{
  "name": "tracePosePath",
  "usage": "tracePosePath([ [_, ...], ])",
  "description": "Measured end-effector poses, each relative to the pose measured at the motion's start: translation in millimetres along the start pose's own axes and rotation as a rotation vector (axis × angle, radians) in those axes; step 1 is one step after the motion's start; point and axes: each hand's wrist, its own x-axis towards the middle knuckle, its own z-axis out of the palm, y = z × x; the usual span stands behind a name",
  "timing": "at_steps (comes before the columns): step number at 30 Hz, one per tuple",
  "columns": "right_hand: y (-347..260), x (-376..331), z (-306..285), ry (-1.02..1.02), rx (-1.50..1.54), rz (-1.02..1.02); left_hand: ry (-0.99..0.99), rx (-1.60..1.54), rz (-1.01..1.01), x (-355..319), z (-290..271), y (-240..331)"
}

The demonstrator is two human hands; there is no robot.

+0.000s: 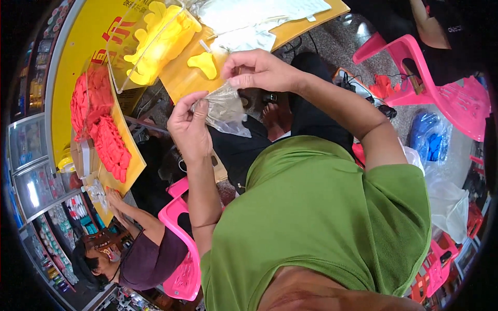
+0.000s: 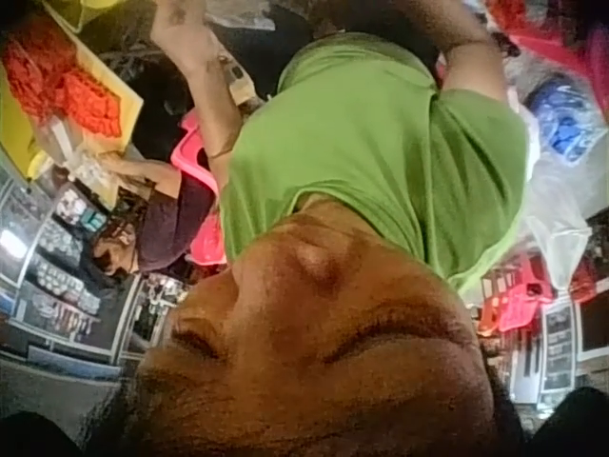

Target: Assembling small fabric items by inserting a stick and wrapping them in plastic.

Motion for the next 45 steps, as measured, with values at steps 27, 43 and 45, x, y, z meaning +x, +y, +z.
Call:
tracePosePath([
  [27,11.4,-17.1,11.6,-0.089,0.326,0.286,-0.053,-0.201,-0.115,-2.3,2.1,-6.5],
  [43,-2.3,-24.7,17.2,0.116,0.461,0.317,-0.036,-0.14,-0.098,-3.4,10.3,-13.7],
  [45,-2.8,-26.3,22.7,0.112,0.427,0.309,0.027,-0.216,-0.121,3.0,3.8,-17.8],
])
